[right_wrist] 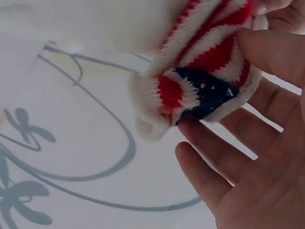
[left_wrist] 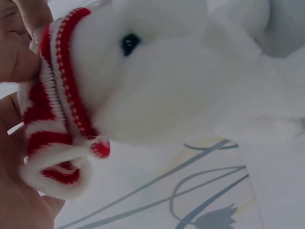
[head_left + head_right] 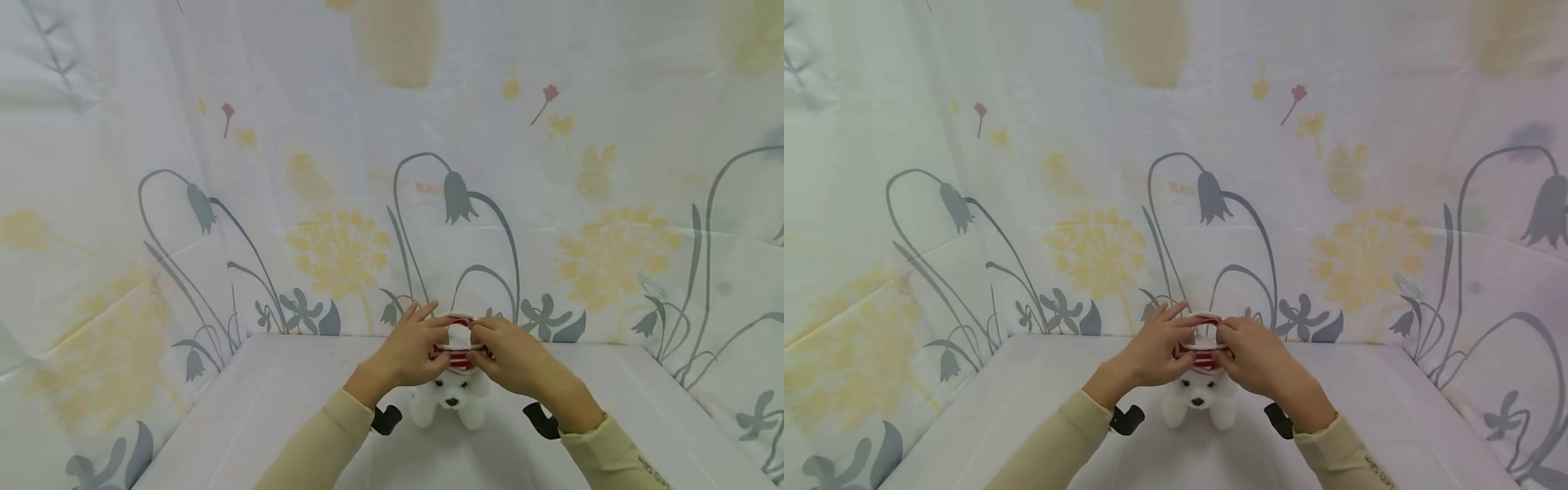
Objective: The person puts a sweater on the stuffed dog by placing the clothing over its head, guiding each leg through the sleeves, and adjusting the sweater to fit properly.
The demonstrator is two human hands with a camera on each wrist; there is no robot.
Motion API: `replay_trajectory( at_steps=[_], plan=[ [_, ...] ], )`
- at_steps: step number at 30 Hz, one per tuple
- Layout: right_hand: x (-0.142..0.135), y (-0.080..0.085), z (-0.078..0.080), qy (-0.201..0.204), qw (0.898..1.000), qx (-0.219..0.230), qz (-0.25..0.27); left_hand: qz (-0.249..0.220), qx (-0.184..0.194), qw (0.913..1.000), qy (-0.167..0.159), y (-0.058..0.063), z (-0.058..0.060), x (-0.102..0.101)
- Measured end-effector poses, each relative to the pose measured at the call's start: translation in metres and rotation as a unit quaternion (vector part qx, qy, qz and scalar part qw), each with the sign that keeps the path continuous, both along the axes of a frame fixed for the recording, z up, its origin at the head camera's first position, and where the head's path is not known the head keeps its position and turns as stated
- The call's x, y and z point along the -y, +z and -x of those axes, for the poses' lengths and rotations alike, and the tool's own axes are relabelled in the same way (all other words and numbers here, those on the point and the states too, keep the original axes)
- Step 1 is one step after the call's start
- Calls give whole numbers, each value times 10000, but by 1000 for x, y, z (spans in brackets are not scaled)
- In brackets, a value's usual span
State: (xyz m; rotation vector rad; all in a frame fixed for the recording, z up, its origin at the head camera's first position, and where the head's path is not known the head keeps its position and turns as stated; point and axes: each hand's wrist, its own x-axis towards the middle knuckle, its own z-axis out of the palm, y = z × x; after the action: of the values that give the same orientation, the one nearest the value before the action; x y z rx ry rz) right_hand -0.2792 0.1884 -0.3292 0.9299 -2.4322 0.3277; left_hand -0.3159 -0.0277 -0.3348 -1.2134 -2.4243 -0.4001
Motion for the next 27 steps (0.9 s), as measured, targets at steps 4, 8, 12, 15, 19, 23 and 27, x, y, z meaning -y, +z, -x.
replay_trajectory(
  at_steps=[4,8,12,15,19,23,27],
  plan=[
    [2,-11,4,92,9999,121,55,112,233,9997,31,-8,1,2],
    [2,-20,4,92,9989,446,123,282,249,9993,38,-12,1,6],
    [1,-27,5,-39,9977,661,175,539,18,9985,95,-13,0,11],
    [-1,-32,6,-42,9972,700,246,606,-122,9979,194,-16,-1,13],
    [-3,-44,6,-86,9965,793,231,476,167,9985,220,-26,-2,17],
    [-4,-56,9,-198,9946,943,389,205,782,9966,186,-36,-4,20],
    [-5,-67,11,-208,9898,1187,766,-5,1088,9939,201,-47,-5,21]
  ],
)
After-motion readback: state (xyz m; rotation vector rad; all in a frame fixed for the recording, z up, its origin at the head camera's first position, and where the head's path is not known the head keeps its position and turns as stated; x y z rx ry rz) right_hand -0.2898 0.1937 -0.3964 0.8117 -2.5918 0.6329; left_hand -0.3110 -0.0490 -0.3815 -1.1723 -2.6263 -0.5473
